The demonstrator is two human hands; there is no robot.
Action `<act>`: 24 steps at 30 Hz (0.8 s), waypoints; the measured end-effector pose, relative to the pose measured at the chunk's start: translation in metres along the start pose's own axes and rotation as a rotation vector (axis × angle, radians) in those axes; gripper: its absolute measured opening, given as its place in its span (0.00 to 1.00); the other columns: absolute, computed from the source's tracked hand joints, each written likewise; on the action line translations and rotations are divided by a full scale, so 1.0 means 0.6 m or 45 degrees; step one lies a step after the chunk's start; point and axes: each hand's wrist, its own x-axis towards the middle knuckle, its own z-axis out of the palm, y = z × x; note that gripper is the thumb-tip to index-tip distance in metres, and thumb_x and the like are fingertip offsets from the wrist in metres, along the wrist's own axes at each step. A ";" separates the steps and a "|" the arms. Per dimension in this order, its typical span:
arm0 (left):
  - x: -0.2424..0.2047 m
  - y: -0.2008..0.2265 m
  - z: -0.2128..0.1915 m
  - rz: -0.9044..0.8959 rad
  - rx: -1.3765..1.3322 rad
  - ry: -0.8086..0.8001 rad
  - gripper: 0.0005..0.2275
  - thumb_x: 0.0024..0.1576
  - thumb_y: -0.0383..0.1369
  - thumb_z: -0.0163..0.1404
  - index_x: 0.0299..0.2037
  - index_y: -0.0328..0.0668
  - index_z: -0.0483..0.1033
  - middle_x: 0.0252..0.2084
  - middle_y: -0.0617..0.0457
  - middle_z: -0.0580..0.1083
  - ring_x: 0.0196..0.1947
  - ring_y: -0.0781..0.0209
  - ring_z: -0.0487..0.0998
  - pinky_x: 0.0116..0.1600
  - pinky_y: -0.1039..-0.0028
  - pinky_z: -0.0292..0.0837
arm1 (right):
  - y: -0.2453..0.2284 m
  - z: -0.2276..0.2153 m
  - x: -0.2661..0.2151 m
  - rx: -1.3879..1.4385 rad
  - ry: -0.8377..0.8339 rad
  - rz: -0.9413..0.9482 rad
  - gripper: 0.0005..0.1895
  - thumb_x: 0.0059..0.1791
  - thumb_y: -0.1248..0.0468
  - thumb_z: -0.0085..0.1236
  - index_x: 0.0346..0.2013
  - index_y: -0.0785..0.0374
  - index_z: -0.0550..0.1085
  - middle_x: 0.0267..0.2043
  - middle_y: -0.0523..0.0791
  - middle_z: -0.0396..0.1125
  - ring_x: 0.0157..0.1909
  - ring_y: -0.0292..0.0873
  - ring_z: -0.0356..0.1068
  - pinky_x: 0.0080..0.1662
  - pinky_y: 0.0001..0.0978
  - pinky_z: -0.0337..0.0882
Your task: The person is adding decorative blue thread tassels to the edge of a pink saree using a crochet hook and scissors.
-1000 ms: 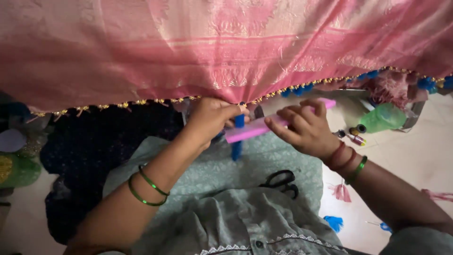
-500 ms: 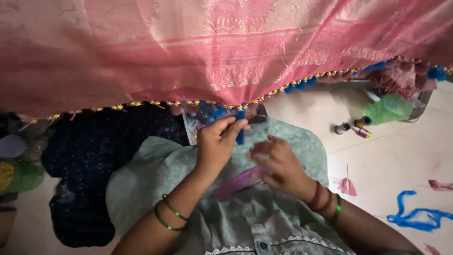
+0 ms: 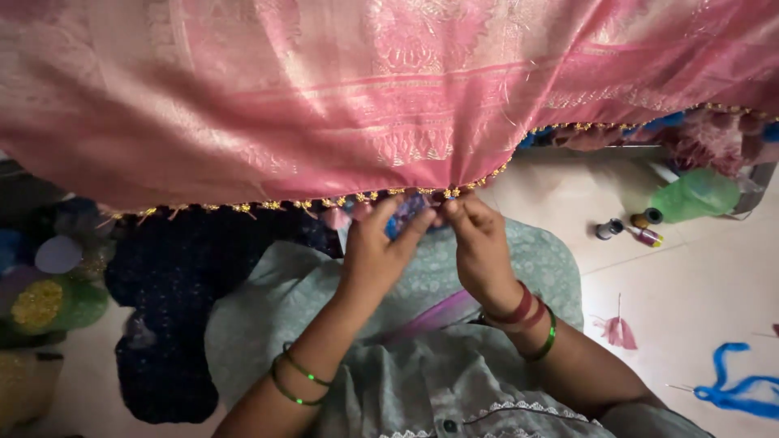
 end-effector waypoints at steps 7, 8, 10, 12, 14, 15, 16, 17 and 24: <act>0.005 -0.054 0.068 -0.542 -0.759 -0.295 0.10 0.62 0.33 0.54 0.45 0.31 0.81 0.37 0.54 0.79 0.35 0.71 0.75 0.40 0.77 0.70 | 0.020 -0.030 -0.038 -0.435 0.061 -0.280 0.11 0.57 0.63 0.52 0.44 0.70 0.75 0.51 0.46 0.69 0.55 0.38 0.67 0.58 0.30 0.67; 0.002 -0.053 0.074 -0.627 -0.902 -0.208 0.10 0.61 0.32 0.53 0.45 0.33 0.81 0.39 0.56 0.80 0.36 0.73 0.77 0.42 0.78 0.72 | 0.028 -0.041 -0.040 -0.558 0.062 -0.334 0.10 0.57 0.63 0.54 0.43 0.70 0.75 0.51 0.47 0.68 0.55 0.40 0.67 0.57 0.30 0.67; -0.006 -0.048 0.069 -0.492 -0.712 -0.176 0.09 0.62 0.32 0.54 0.44 0.32 0.81 0.39 0.55 0.81 0.37 0.71 0.78 0.43 0.78 0.73 | -0.020 -0.018 -0.032 -0.533 0.084 -0.327 0.12 0.55 0.62 0.57 0.45 0.69 0.73 0.50 0.46 0.67 0.54 0.39 0.67 0.55 0.30 0.69; -0.018 -0.050 0.065 -0.362 -0.517 -0.138 0.08 0.62 0.31 0.54 0.42 0.32 0.82 0.39 0.53 0.82 0.38 0.70 0.80 0.44 0.78 0.73 | -0.045 -0.004 -0.021 -0.505 0.103 -0.315 0.15 0.52 0.61 0.59 0.47 0.68 0.71 0.49 0.44 0.66 0.52 0.38 0.68 0.54 0.29 0.70; -0.031 -0.059 0.065 -0.087 -0.071 0.007 0.08 0.60 0.30 0.58 0.43 0.31 0.80 0.40 0.48 0.80 0.39 0.60 0.81 0.45 0.73 0.75 | -0.047 -0.001 -0.009 -0.186 0.052 -0.162 0.15 0.53 0.59 0.58 0.49 0.67 0.71 0.46 0.43 0.66 0.50 0.37 0.68 0.53 0.29 0.70; -0.034 -0.054 0.059 -0.089 -0.069 0.003 0.08 0.60 0.30 0.58 0.43 0.31 0.80 0.40 0.48 0.80 0.39 0.60 0.81 0.45 0.73 0.75 | -0.040 -0.003 -0.005 -0.183 0.056 -0.160 0.15 0.53 0.59 0.58 0.49 0.67 0.71 0.46 0.43 0.66 0.50 0.37 0.68 0.53 0.29 0.70; -0.036 -0.049 0.054 0.029 0.027 0.019 0.07 0.59 0.29 0.58 0.43 0.33 0.81 0.42 0.47 0.80 0.43 0.56 0.81 0.49 0.70 0.74 | -0.033 -0.005 -0.002 0.056 0.013 0.000 0.13 0.55 0.59 0.56 0.47 0.67 0.72 0.44 0.44 0.68 0.47 0.37 0.68 0.51 0.30 0.69; -0.036 -0.043 0.046 0.151 0.127 0.040 0.07 0.58 0.29 0.58 0.43 0.35 0.82 0.44 0.46 0.80 0.46 0.52 0.80 0.52 0.67 0.74 | -0.026 -0.005 0.006 0.298 -0.037 0.157 0.12 0.58 0.59 0.55 0.44 0.67 0.74 0.43 0.45 0.70 0.44 0.37 0.68 0.49 0.30 0.68; -0.006 0.000 0.012 0.196 0.223 0.120 0.16 0.54 0.35 0.62 0.46 0.30 0.78 0.43 0.42 0.78 0.45 0.48 0.78 0.50 0.64 0.71 | 0.001 0.014 -0.007 0.486 -0.031 0.060 0.13 0.61 0.58 0.51 0.42 0.67 0.74 0.42 0.43 0.70 0.47 0.37 0.68 0.52 0.31 0.68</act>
